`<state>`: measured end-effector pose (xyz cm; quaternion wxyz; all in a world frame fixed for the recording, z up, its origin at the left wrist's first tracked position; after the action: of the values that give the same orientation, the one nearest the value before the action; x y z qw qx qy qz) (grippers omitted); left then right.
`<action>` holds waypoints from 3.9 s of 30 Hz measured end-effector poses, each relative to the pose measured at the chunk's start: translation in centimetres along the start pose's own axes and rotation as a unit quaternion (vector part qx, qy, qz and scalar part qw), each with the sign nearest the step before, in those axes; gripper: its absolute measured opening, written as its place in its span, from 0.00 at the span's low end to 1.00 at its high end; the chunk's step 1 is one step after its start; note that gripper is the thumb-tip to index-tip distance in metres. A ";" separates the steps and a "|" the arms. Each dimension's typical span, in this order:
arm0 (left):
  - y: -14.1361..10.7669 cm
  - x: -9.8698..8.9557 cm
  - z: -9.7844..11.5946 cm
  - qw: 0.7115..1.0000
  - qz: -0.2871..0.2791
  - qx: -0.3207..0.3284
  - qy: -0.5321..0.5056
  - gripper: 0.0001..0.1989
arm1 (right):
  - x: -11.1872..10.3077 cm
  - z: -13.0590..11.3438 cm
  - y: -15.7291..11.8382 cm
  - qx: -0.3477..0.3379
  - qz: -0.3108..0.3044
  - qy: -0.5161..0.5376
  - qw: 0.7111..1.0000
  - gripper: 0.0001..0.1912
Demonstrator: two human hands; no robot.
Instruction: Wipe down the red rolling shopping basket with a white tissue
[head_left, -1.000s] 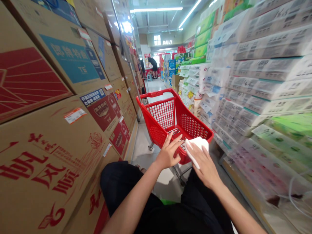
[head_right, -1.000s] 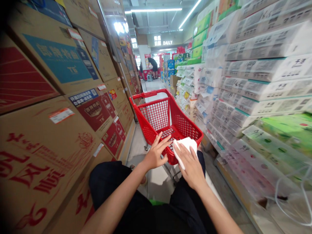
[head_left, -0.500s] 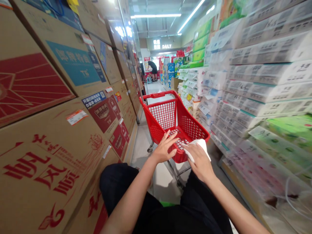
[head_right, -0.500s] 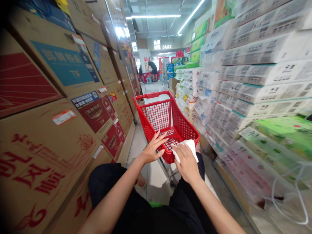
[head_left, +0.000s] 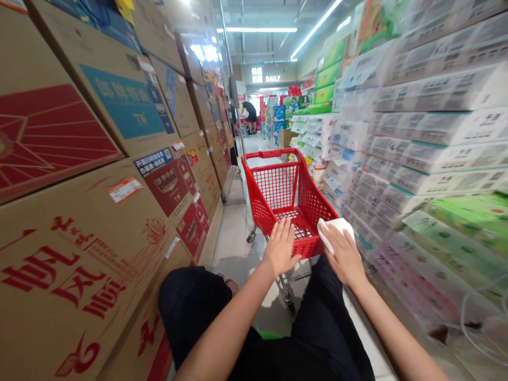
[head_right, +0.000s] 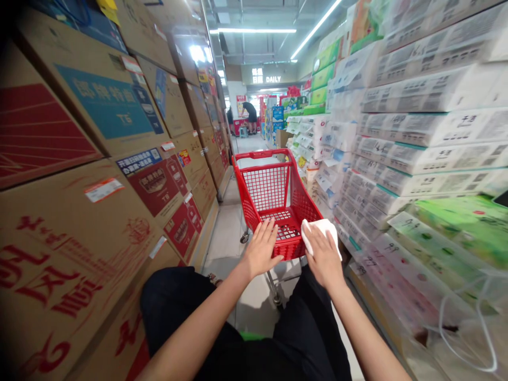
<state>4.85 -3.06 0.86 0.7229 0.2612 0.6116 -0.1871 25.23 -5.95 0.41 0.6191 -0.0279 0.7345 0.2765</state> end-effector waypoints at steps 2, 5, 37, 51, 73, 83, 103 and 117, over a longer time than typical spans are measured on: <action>0.2 0.1 0.1 1.000 -0.004 -0.007 0.004 0.47 | 0.3 -2.5 0.0 -0.025 -0.014 0.006 1.000 0.43; 0.2 0.1 -0.3 1.000 -0.005 -0.005 0.004 0.46 | 0.7 -6.8 0.1 -0.072 -0.034 0.022 0.997 0.44; -1.1 -0.1 -2.5 0.997 0.014 0.045 -0.053 0.45 | 0.6 -5.9 1.1 -0.085 -0.037 0.057 0.994 0.41; -1.2 -0.8 -2.2 0.996 0.013 0.052 -0.070 0.44 | 0.8 -7.5 1.7 -0.085 -0.038 0.021 0.995 0.46; -1.8 -0.7 -2.3 0.993 0.011 0.081 -0.080 0.44 | 0.6 -3.7 0.9 -0.089 -0.025 0.041 0.995 0.43; -1.5 -0.7 -2.3 0.993 0.008 0.079 -0.083 0.44 | 1.7 -7.6 1.0 -0.101 -0.030 0.068 0.992 0.46; -1.5 -0.5 -2.9 0.991 0.017 0.106 -0.081 0.44 | 0.4 -2.9 1.8 -0.094 -0.023 0.097 0.991 0.40; -1.6 -0.9 -2.4 0.992 0.019 0.092 -0.088 0.42 | 0.6 -3.4 1.8 -0.121 -0.029 0.070 0.990 0.40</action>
<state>1.82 -2.93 1.22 0.7501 0.3212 0.5206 -0.2511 21.31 -5.71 0.77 0.5659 -0.1429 0.7363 0.3424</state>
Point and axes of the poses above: each hand's wrist, its own y-axis towards the middle knuckle, its own x-axis out of the palm, z = x × y, the point moved 4 cm from there along y, towards the middle knuckle, and after that the axes turned 15 degrees about -z, right-handed, at the moved point
